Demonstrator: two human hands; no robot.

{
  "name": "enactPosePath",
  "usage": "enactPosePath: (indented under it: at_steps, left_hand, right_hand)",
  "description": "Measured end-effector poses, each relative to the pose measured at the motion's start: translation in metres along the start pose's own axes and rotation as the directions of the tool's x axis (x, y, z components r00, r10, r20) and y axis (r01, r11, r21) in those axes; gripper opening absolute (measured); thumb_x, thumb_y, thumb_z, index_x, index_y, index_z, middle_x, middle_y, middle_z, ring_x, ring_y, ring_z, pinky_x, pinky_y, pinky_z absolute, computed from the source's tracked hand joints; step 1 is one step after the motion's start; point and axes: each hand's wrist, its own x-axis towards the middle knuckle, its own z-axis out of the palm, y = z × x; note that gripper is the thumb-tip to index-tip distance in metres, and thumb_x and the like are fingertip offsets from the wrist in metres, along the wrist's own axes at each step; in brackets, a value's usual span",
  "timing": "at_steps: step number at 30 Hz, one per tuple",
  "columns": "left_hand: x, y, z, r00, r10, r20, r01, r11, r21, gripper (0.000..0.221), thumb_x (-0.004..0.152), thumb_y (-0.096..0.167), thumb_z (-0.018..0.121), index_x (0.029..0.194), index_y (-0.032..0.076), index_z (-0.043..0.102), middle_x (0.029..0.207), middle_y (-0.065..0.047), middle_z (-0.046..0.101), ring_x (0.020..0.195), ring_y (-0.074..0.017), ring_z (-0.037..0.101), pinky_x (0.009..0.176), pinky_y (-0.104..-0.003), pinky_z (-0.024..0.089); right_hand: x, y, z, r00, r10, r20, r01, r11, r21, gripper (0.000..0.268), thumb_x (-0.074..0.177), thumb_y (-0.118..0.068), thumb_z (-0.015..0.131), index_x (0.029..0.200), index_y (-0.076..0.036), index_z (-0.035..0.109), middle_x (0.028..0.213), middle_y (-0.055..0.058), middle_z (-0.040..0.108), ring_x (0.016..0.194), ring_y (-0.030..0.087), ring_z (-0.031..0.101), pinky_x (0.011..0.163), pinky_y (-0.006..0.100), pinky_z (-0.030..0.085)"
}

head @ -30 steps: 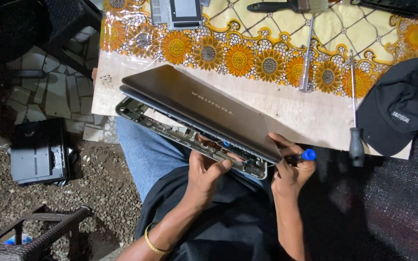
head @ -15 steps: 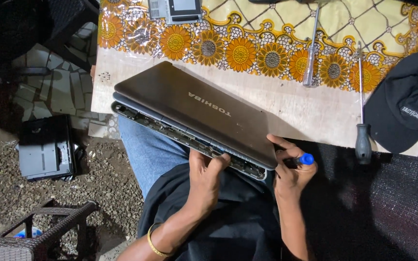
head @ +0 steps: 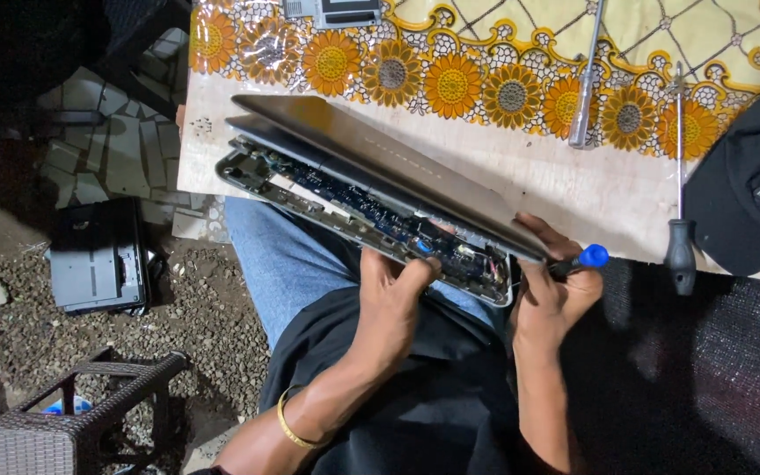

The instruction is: Disassembling a laptop by removing the keyboard and prying open the internal casing using a screwdriver.

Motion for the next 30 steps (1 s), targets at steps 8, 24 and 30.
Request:
enactPosePath:
  at_steps: [8,24,30]
  left_hand:
    - [0.002,-0.002,0.004,1.0,0.008,0.015,-0.008,1.0,-0.014,0.05,0.081,0.004,0.076,0.128,0.004,0.059,0.108,-0.013,0.069,0.099,-0.0233,0.064,0.087,-0.045,0.057]
    - [0.008,0.024,0.024,0.989,0.088,0.117,-0.086,0.996,-0.023,0.046,0.093,0.017,0.079,0.132,0.006,0.057,0.11,-0.008,0.053,0.102,-0.0213,0.058,0.09,-0.048,0.06]
    - [0.014,0.008,0.014,0.981,0.102,0.168,-0.098,0.995,-0.027,0.047,0.092,0.007,0.074,0.135,0.002,0.057,0.117,-0.016,0.064,0.109,-0.0244,0.062,0.092,-0.048,0.056]
  right_hand:
    - [-0.002,0.009,-0.003,0.999,0.032,-0.028,-0.029,0.994,0.103,0.029,0.096,-0.005,0.088,0.089,-0.012,0.061,0.112,0.028,0.078,0.11,0.038,0.082,0.097,0.045,0.066]
    - [0.046,-0.037,-0.016,0.912,0.017,0.409,0.045,0.989,-0.141,0.052,0.081,-0.019,0.098,0.114,0.007,0.068,0.112,0.035,0.078,0.095,0.033,0.082,0.091,0.048,0.069]
    - [0.049,-0.027,-0.011,0.91,-0.085,0.406,0.154,0.978,-0.139,0.032,0.093,-0.013,0.091,0.111,0.012,0.08,0.107,0.027,0.082,0.108,0.03,0.078,0.097,0.048,0.066]
